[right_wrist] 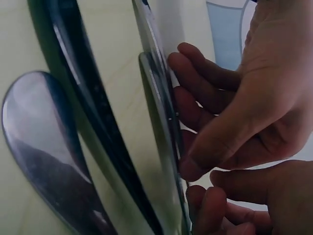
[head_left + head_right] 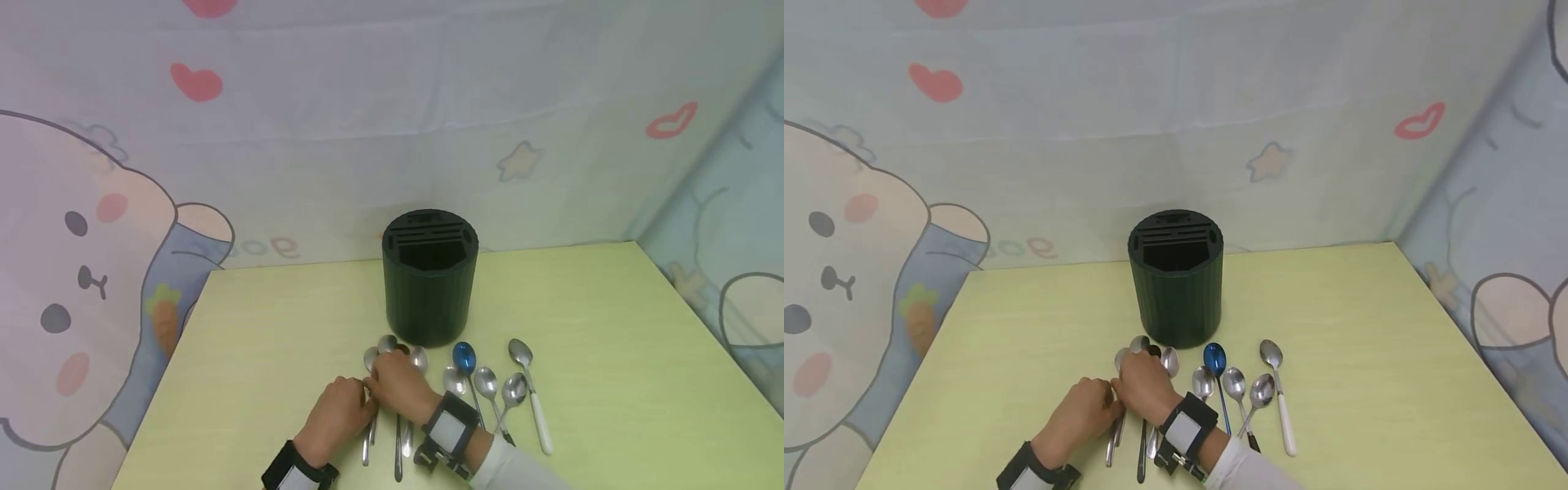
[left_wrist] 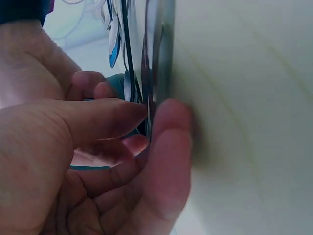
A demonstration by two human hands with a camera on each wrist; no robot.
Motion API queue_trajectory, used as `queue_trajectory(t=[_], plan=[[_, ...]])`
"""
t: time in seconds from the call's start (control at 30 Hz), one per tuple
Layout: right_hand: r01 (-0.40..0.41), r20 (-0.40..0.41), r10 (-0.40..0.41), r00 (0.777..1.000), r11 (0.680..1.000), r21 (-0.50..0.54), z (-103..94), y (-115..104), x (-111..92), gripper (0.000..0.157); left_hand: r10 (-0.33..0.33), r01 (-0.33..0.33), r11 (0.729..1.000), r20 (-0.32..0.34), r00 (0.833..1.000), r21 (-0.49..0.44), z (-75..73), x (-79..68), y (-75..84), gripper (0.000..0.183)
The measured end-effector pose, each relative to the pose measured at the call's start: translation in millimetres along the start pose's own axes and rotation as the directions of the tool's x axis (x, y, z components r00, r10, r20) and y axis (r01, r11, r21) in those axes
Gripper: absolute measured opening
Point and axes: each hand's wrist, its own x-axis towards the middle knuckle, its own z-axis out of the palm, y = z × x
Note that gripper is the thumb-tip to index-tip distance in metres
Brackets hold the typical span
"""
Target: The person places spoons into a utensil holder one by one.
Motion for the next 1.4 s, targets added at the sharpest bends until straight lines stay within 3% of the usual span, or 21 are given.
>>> queue_trajectory(t=[0.27,0.53,0.7,0.9,1.13,1.3,1.4], plan=[[-0.088,0.025,0.088,0.996,0.996,-0.013,7.2,-1.0,4.0,0.05,0.041,-0.04,0.998,0.016,0.999,-0.041,1.3,1.9,-4.3,0.041],[-0.121,0.002,0.121,0.993,0.99,-0.076,13.4,0.1,8.0,0.045,0.078,-0.078,0.996,0.001,0.997,-0.038,2.4,0.9,-5.2,0.039],[-0.136,0.02,0.136,0.991,0.991,0.013,16.7,0.6,8.0,0.039,0.099,-0.098,0.995,-0.053,0.994,0.022,3.0,-0.9,-7.5,0.041],[-0.169,0.016,0.168,0.986,0.98,0.103,12.1,1.3,9.2,0.045,0.126,-0.12,0.991,-0.115,0.985,0.054,1.7,4.7,-9.0,0.038],[-0.087,-0.088,0.092,0.992,0.994,0.064,-9.7,-3.1,4.8,0.034,0.13,-0.13,0.991,-0.204,0.97,0.017,-6.4,5.6,0.8,0.031],[0.024,-0.175,0.001,0.985,0.99,0.14,-27.5,-9.6,1.3,0.023,0.131,-0.15,0.987,-0.253,0.959,-0.058,-17.4,3.3,9.5,0.02],[0.045,-0.194,-0.006,0.981,0.979,0.197,-38.7,-13.1,-3.7,0.017,0.136,-0.18,0.976,-0.295,0.946,-0.126,-20.2,1.7,13.4,0.01]])
